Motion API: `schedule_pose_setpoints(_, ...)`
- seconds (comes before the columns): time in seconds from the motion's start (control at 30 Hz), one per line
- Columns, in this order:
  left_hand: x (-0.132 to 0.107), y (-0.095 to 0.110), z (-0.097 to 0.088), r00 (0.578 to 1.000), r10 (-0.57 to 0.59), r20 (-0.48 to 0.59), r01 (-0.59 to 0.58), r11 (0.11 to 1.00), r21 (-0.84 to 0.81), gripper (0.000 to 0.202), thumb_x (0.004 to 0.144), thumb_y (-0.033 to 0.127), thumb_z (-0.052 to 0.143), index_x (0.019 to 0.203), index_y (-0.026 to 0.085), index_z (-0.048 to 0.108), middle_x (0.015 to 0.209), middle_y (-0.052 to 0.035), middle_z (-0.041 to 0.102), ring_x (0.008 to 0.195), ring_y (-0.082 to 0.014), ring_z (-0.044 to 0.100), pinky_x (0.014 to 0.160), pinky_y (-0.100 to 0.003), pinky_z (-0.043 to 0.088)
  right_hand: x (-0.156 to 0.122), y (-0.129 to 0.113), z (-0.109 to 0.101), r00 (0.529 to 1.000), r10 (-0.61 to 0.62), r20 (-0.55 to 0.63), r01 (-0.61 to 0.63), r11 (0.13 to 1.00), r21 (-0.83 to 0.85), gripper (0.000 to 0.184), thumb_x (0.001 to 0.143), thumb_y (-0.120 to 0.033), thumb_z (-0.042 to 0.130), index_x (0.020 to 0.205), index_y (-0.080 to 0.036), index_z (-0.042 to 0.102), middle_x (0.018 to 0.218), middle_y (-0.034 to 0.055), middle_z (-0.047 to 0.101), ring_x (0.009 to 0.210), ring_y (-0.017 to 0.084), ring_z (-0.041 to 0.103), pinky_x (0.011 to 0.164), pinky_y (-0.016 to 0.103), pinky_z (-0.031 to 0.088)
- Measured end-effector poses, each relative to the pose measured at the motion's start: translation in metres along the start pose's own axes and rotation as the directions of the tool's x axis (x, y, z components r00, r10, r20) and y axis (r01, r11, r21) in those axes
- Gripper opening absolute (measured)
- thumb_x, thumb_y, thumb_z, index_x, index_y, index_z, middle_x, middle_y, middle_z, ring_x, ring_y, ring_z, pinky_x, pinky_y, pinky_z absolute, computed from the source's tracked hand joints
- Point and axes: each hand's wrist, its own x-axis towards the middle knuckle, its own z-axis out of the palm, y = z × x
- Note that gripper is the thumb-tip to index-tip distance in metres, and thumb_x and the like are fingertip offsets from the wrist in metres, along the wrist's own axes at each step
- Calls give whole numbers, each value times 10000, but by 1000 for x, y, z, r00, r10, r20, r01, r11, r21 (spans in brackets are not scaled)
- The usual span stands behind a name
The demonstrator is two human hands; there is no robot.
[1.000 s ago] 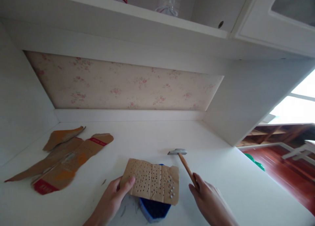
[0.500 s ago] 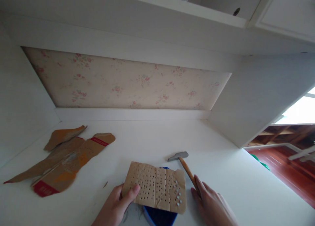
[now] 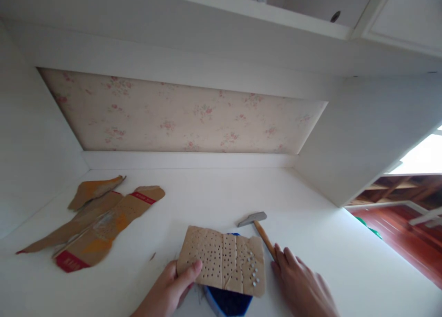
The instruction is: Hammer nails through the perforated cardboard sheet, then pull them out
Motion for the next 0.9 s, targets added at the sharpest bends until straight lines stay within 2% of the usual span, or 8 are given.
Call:
schedule_pose_setpoints(0.1,0,1,-1,1000,-1,3,1,1000,19,524,735,673,688,605,230,441,486,110,282,447,-84,231,463,-232,242,-1,-7,-15,993,56,-108,-42,990,135,501,1023,-358,276,1379,-120,537,1174,186,670,1060,334,672,699,413,596)
schedule_pose_setpoints(0.2,0,2,-1,999,7,33,-9,999,49,538,746,702,656,633,223,438,512,112,256,475,-81,161,460,-242,145,1,-21,-36,943,260,-209,-157,899,408,539,1009,-497,245,1359,-225,553,1233,134,679,1079,362,658,788,488,547)
schedule_pose_setpoints(0.27,0,2,-1,998,10,65,-14,998,60,547,748,719,639,649,220,439,521,111,247,484,-81,143,469,-254,105,7,-32,-47,917,357,-176,-147,715,683,535,992,-569,267,1195,-264,656,1262,91,692,1119,334,641,892,457,492)
schedule_pose_setpoints(0.37,2,2,-2,995,21,94,-26,998,61,561,752,732,623,643,222,416,519,111,246,475,-75,139,474,-264,88,25,-45,-55,927,358,-110,-47,402,915,562,942,-638,373,1096,-205,696,1104,92,746,953,265,672,797,344,499)
schedule_pose_setpoints(0.47,5,0,-6,995,30,91,-38,996,82,582,749,760,597,625,223,408,488,114,245,453,-70,155,459,-265,101,49,-53,-58,900,406,-160,42,284,958,525,894,-634,486,975,-176,730,793,48,713,723,211,615,646,298,460)
schedule_pose_setpoints(0.57,7,-3,-8,995,30,94,-36,997,68,606,707,794,604,623,224,414,471,118,240,434,-65,154,440,-262,104,67,-58,-58,865,470,-173,104,170,980,463,840,-623,580,827,-183,723,545,-33,530,518,147,468,484,261,336)
schedule_pose_setpoints(0.7,8,-6,-6,993,26,117,-32,999,44,627,727,825,538,589,232,385,430,115,220,400,-60,141,426,-272,82,76,-63,-51,900,428,-78,128,-89,988,430,811,-616,637,779,-189,669,503,-96,338,444,88,268,419,233,192)
schedule_pose_setpoints(0.9,8,-2,-11,994,86,72,-82,995,-57,570,809,762,522,700,208,443,563,105,203,490,-74,102,446,-258,61,73,-63,-41,927,374,-14,110,-237,965,407,797,-596,678,754,-192,655,504,-104,287,462,72,209,415,220,148)
